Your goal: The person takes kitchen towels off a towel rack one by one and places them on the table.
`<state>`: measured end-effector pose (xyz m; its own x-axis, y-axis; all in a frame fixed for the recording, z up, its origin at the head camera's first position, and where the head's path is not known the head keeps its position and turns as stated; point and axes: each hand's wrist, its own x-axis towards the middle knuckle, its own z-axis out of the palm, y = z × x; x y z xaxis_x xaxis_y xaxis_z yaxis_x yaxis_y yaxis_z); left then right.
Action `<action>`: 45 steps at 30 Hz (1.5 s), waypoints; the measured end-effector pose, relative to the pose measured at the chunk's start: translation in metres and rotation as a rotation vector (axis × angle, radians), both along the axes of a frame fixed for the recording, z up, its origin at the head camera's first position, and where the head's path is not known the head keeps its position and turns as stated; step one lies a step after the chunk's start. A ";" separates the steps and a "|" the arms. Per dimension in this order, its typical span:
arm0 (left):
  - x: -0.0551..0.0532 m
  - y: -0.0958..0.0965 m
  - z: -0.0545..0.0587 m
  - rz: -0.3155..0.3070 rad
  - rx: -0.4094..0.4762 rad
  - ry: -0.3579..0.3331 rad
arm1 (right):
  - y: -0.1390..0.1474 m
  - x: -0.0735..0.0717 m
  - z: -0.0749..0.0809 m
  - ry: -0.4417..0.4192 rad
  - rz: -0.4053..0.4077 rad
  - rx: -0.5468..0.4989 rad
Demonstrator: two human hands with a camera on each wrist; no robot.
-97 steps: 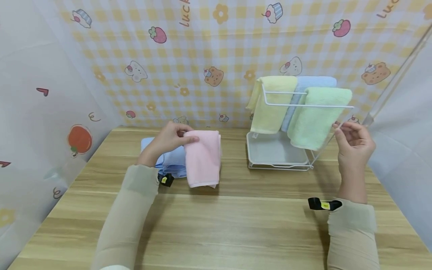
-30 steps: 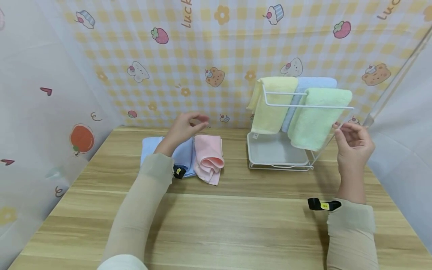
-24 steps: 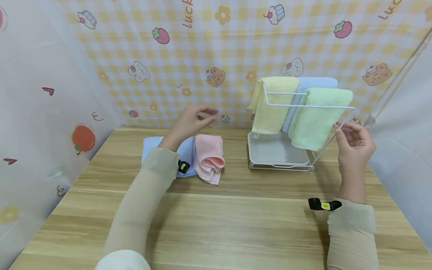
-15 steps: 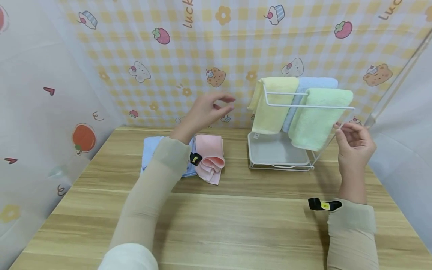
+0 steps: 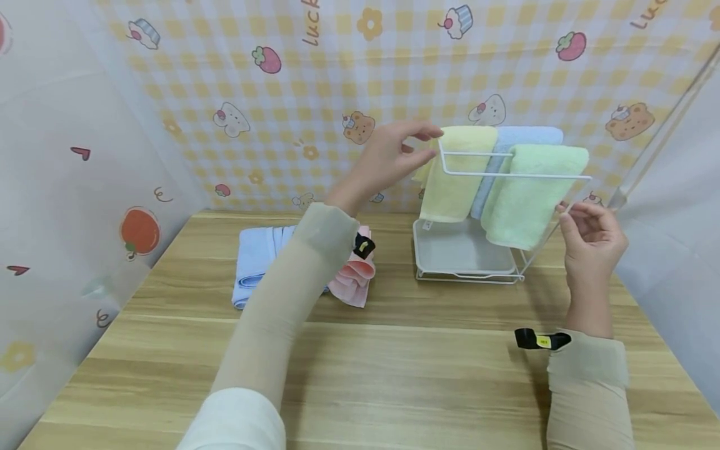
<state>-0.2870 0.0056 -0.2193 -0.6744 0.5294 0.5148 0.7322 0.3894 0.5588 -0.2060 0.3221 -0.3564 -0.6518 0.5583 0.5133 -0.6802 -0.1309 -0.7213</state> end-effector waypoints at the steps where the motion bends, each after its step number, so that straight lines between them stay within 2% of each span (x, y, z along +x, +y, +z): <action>1: 0.000 0.004 0.002 -0.009 -0.005 -0.010 | 0.000 0.000 0.000 0.003 0.004 -0.003; 6: -0.002 0.027 0.012 -0.072 -0.036 -0.043 | -0.001 -0.001 0.001 0.024 0.015 -0.024; 11: -0.003 0.051 0.023 -0.081 -0.121 -0.077 | -0.001 -0.001 0.001 0.020 0.019 -0.032; 18: -0.002 0.089 0.027 -0.154 -0.184 -0.117 | 0.001 -0.002 0.002 0.009 0.009 -0.025; 22: -0.003 0.106 0.031 -0.145 -0.254 -0.114 | 0.002 -0.003 0.004 0.021 0.000 -0.015; 26: -0.007 0.114 0.031 -0.108 -0.308 -0.133 | 0.001 -0.002 0.004 0.016 0.013 -0.035; 31: -0.013 0.118 0.029 -0.083 -0.311 -0.196 | 0.000 -0.001 0.001 -0.004 0.020 -0.040; 40: -0.014 0.125 0.021 -0.121 -0.381 -0.269 | 0.001 -0.001 0.001 0.013 0.039 -0.033; 45: -0.015 0.126 0.021 -0.129 -0.415 -0.256 | 0.001 0.000 0.001 0.025 0.066 -0.039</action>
<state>-0.3021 0.1312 -0.1988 -0.6673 0.7414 0.0700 0.6487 0.5325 0.5437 -0.2062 0.3228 -0.3550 -0.6754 0.5341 0.5085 -0.6866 -0.2038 -0.6979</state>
